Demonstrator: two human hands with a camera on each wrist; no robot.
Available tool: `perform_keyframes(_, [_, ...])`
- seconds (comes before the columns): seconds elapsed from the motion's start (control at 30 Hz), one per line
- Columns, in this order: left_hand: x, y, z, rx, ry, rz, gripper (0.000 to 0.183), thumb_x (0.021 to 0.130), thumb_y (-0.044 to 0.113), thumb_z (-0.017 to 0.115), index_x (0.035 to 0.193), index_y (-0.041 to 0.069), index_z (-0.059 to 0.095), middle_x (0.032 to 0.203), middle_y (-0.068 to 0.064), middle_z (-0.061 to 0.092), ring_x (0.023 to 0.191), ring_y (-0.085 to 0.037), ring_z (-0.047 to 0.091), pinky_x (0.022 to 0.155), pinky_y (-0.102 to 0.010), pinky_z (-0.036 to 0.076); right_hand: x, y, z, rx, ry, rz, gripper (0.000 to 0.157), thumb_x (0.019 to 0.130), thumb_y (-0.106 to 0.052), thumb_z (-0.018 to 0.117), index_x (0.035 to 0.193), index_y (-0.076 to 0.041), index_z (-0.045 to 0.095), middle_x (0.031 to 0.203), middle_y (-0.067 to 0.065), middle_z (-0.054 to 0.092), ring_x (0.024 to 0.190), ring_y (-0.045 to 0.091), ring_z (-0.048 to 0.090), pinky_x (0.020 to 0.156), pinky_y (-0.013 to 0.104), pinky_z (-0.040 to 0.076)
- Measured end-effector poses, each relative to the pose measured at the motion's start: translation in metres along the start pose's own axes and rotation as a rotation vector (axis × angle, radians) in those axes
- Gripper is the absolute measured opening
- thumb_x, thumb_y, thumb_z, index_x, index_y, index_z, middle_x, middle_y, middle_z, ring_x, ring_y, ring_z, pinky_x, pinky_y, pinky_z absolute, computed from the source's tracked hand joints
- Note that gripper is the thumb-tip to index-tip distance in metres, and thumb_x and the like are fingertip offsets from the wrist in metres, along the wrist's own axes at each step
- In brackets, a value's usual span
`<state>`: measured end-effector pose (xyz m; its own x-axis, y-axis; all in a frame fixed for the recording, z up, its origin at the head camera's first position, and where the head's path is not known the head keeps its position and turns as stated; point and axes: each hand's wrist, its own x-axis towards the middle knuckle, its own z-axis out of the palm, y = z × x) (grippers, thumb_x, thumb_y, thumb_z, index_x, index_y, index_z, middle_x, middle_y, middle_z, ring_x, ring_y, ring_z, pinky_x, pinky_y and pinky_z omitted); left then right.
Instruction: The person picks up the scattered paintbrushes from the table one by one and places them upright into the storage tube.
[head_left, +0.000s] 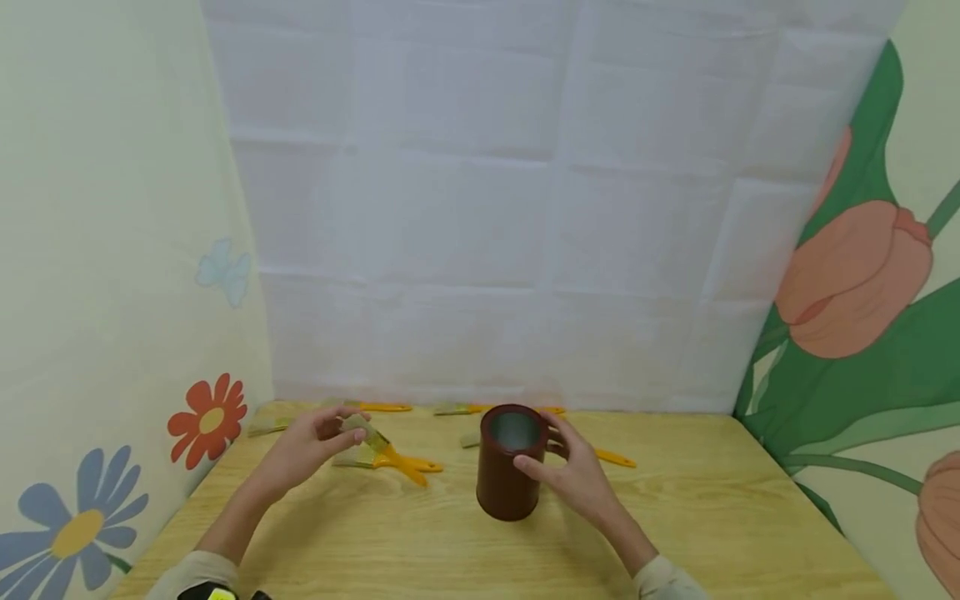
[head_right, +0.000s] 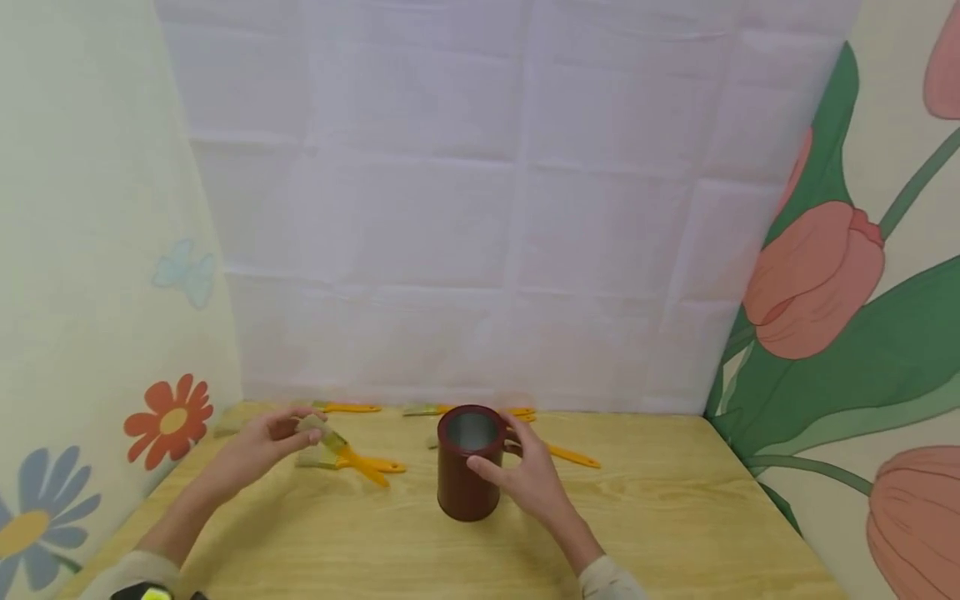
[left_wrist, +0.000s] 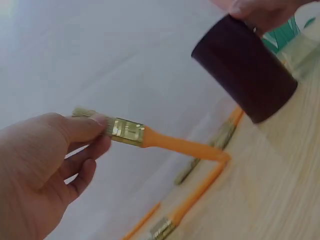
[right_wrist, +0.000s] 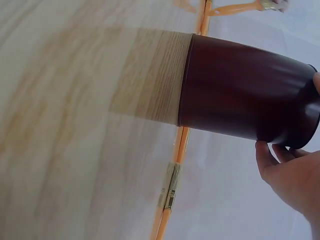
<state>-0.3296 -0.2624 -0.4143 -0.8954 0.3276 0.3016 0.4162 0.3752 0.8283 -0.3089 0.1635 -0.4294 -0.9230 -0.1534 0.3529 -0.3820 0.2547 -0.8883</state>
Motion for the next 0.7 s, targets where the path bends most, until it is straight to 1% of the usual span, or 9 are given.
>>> perform_keyframes(0.07, [0.002, 0.012, 0.001, -0.018, 0.063, 0.021, 0.029, 0.1, 0.031, 0.069, 0.124, 0.015, 0.068, 0.104, -0.012, 0.069, 0.093, -0.026, 0.065, 0.073, -0.035, 0.054, 0.001, 0.0, 0.0, -0.005, -0.004, 0.003, 0.077, 0.083, -0.029, 0.089, 0.15, -0.024, 0.051, 0.142, 0.003, 0.054, 0.12, 0.03, 0.06, 0.089, 0.043, 0.055])
perform_keyframes(0.17, [0.005, 0.028, 0.003, -0.071, 0.136, 0.091, 0.029, 0.101, 0.024, 0.068, 0.127, 0.011, 0.067, 0.108, -0.014, 0.068, 0.094, -0.024, 0.065, 0.076, -0.032, 0.055, 0.003, 0.001, 0.0, -0.01, -0.004, -0.002, 0.078, 0.084, -0.03, 0.088, 0.151, -0.021, 0.049, 0.143, 0.004, 0.054, 0.121, 0.031, 0.059, 0.091, 0.045, 0.054])
perform_keyframes(0.3, [0.007, 0.049, 0.007, -0.117, 0.226, 0.165, 0.029, 0.101, 0.016, 0.068, 0.129, 0.008, 0.067, 0.106, -0.017, 0.066, 0.089, -0.022, 0.065, 0.077, -0.028, 0.056, 0.003, 0.004, 0.001, -0.005, -0.013, -0.002, 0.08, 0.085, -0.031, 0.087, 0.153, -0.017, 0.047, 0.143, 0.007, 0.053, 0.122, 0.031, 0.058, 0.095, 0.05, 0.05])
perform_keyframes(0.37, [0.008, 0.06, 0.01, -0.128, 0.265, 0.187, 0.03, 0.101, 0.015, 0.069, 0.129, 0.008, 0.068, 0.104, -0.016, 0.067, 0.084, -0.021, 0.064, 0.073, -0.027, 0.055, 0.002, 0.005, 0.002, 0.0, -0.018, 0.006, 0.08, 0.085, -0.031, 0.087, 0.153, -0.017, 0.047, 0.143, 0.007, 0.053, 0.121, 0.031, 0.058, 0.095, 0.052, 0.05])
perform_keyframes(0.43, [0.012, 0.072, 0.013, -0.141, 0.291, 0.203, 0.029, 0.1, 0.016, 0.069, 0.129, 0.009, 0.068, 0.103, -0.014, 0.067, 0.081, -0.02, 0.062, 0.066, -0.026, 0.053, 0.001, 0.005, 0.003, 0.006, -0.014, 0.014, 0.08, 0.085, -0.031, 0.087, 0.153, -0.019, 0.047, 0.143, 0.007, 0.053, 0.121, 0.031, 0.058, 0.095, 0.052, 0.051])
perform_keyframes(0.5, [0.017, 0.085, 0.017, -0.158, 0.308, 0.228, 0.028, 0.1, 0.017, 0.069, 0.127, 0.01, 0.068, 0.101, -0.013, 0.067, 0.075, -0.02, 0.058, 0.057, -0.026, 0.048, 0.0, 0.005, 0.003, 0.001, -0.008, 0.013, 0.078, 0.085, -0.031, 0.087, 0.152, -0.021, 0.048, 0.143, 0.006, 0.053, 0.121, 0.031, 0.059, 0.094, 0.05, 0.052])
perform_keyframes(0.57, [0.024, 0.096, 0.021, -0.185, 0.314, 0.255, 0.026, 0.1, 0.017, 0.069, 0.126, 0.01, 0.068, 0.102, -0.014, 0.066, 0.074, -0.021, 0.056, 0.054, -0.027, 0.044, 0.0, 0.005, 0.004, 0.002, -0.004, 0.001, 0.076, 0.085, -0.03, 0.087, 0.151, -0.022, 0.049, 0.143, 0.007, 0.053, 0.12, 0.032, 0.059, 0.093, 0.049, 0.052])
perform_keyframes(0.63, [0.032, 0.105, 0.025, -0.201, 0.318, 0.293, 0.026, 0.1, 0.016, 0.069, 0.125, 0.009, 0.069, 0.103, -0.015, 0.065, 0.075, -0.021, 0.056, 0.056, -0.026, 0.045, 0.0, 0.005, 0.004, 0.002, -0.008, -0.011, 0.076, 0.086, -0.03, 0.086, 0.151, -0.022, 0.048, 0.143, 0.008, 0.053, 0.12, 0.032, 0.059, 0.094, 0.049, 0.052])
perform_keyframes(0.7, [0.04, 0.111, 0.031, -0.216, 0.314, 0.321, 0.026, 0.1, 0.016, 0.069, 0.124, 0.008, 0.069, 0.106, -0.016, 0.065, 0.079, -0.022, 0.059, 0.063, -0.025, 0.048, 0.001, 0.006, 0.005, 0.006, -0.014, -0.01, 0.075, 0.086, -0.03, 0.086, 0.151, -0.022, 0.048, 0.143, 0.008, 0.053, 0.121, 0.033, 0.059, 0.094, 0.049, 0.052])
